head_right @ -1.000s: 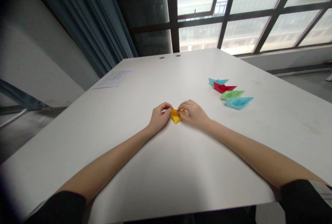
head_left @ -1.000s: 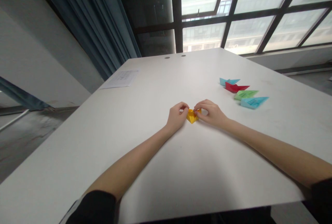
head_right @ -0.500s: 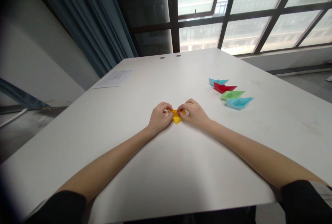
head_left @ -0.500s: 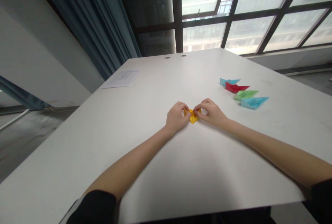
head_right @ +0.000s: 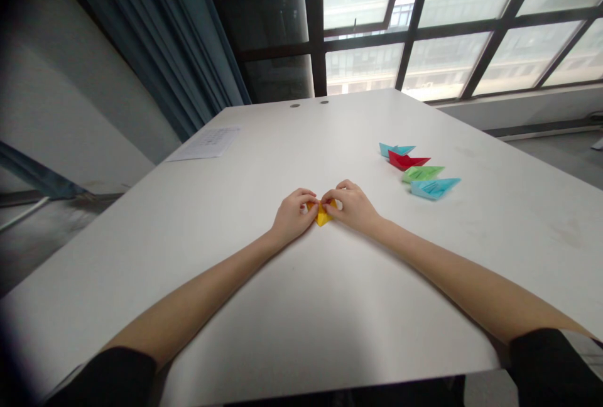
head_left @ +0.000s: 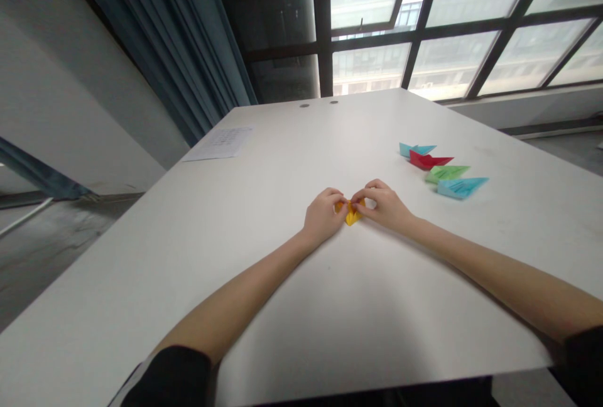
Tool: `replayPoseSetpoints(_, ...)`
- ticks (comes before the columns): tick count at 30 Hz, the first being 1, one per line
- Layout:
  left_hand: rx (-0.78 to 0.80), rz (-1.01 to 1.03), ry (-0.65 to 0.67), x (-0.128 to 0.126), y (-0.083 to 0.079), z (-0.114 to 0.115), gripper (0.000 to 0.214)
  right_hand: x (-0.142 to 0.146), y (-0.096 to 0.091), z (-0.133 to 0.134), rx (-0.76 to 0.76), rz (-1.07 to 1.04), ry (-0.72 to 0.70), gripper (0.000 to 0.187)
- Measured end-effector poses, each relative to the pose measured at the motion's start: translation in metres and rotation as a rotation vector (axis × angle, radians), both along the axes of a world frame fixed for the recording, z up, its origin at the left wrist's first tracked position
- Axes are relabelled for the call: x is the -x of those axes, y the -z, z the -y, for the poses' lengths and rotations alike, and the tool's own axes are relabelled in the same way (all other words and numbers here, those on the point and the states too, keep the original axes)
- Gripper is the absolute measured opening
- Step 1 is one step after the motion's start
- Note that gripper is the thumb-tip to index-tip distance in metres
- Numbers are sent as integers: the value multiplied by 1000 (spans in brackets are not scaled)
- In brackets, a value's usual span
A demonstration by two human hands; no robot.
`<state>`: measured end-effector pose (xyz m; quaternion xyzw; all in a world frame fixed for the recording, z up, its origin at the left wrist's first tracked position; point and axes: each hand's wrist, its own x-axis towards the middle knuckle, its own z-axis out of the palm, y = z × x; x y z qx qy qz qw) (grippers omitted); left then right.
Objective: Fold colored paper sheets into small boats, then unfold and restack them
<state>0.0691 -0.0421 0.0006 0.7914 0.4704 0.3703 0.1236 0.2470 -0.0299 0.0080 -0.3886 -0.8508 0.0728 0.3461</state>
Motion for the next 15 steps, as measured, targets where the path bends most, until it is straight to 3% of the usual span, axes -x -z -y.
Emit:
replayPoseSetpoints(12, 17, 45, 22, 0, 0, -1, 11, 4, -6, 1, 2, 117, 58, 10)
replayPoseSetpoints(15, 28, 132, 28, 0, -2, 1, 12, 3, -6, 1, -5, 127, 68, 9)
